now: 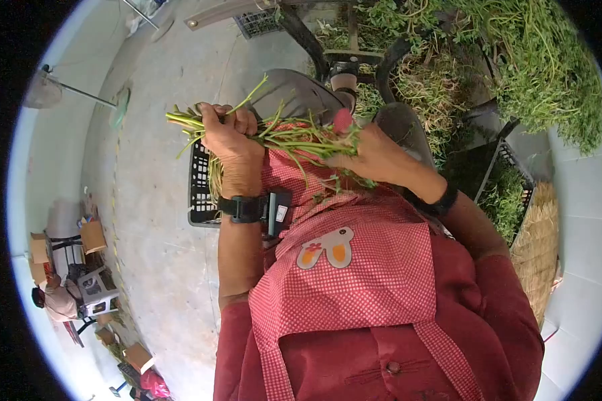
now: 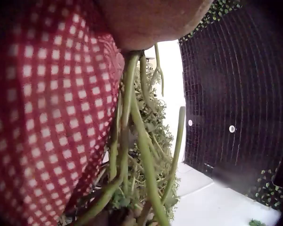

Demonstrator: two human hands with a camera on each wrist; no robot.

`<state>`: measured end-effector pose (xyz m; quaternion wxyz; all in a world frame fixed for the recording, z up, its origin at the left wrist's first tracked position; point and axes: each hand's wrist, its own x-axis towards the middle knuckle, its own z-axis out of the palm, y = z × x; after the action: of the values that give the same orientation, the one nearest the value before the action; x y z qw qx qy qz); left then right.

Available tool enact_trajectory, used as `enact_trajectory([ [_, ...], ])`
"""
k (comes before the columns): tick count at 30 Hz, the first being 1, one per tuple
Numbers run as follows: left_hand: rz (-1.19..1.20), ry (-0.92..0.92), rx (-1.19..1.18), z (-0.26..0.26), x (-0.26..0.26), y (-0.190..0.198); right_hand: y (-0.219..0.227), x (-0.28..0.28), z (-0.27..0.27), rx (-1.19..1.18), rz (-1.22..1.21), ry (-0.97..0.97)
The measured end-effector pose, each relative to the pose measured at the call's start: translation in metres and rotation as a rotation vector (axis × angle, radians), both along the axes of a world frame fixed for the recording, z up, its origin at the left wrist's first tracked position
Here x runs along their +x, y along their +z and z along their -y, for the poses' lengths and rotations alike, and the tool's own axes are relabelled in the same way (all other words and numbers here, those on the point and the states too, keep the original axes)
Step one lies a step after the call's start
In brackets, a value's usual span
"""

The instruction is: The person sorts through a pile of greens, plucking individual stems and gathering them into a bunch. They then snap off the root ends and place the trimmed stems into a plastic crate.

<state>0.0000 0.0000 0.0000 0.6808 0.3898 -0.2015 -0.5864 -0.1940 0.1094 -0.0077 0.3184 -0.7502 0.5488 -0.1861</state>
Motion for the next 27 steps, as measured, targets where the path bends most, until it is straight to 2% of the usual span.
enact_trajectory([
  [2, -0.02, -0.065, -0.099, 0.001, 0.0, 0.001, -0.003, -0.004, -0.012, 0.003, 0.041, -0.026],
  [6, -0.022, -0.043, -0.059, 0.002, 0.001, 0.004, -0.008, -0.03, -0.045, -0.051, 0.138, -0.066],
  [8, -0.045, -0.038, -0.048, 0.004, 0.003, 0.004, -0.013, -0.055, -0.058, -0.164, 0.024, 0.096],
  [9, -0.048, -0.044, -0.048, 0.006, 0.005, 0.003, -0.013, -0.066, -0.068, -0.163, 0.02, 0.091],
  [11, -0.098, -0.047, -0.085, 0.009, 0.01, -0.003, -0.012, -0.084, -0.086, 0.459, 0.589, -0.215],
  [12, -0.059, -0.035, -0.077, 0.007, 0.008, -0.001, -0.011, -0.089, -0.09, 0.464, 0.592, -0.22],
  [14, -0.103, -0.064, -0.089, 0.004, 0.007, -0.003, -0.006, -0.098, -0.089, 0.447, 0.79, -0.62],
  [15, -0.148, -0.086, -0.108, 0.004, 0.006, -0.002, -0.011, -0.099, -0.086, 0.44, 0.795, -0.621],
  [17, -0.142, -0.081, -0.1, 0.003, 0.006, 0.0, -0.029, -0.098, -0.083, -0.193, 0.62, -0.386],
  [18, -0.136, -0.075, -0.09, 0.002, 0.007, 0.001, -0.02, -0.093, -0.078, -0.195, 0.624, -0.392],
  [20, -0.169, -0.1, -0.08, 0.007, 0.012, -0.007, 0.006, -0.071, -0.059, 0.398, 1.136, -0.573],
  [23, -0.181, -0.111, -0.104, 0.008, 0.013, -0.011, -0.013, -0.061, -0.038, 0.45, 1.03, -0.477],
  [25, -0.182, -0.127, -0.112, 0.007, 0.01, -0.007, -0.017, -0.045, -0.029, 0.465, 1.067, -0.507],
  [27, -0.152, -0.058, -0.071, 0.005, 0.008, -0.003, -0.015, -0.026, -0.024, 0.429, 1.081, -0.449],
])
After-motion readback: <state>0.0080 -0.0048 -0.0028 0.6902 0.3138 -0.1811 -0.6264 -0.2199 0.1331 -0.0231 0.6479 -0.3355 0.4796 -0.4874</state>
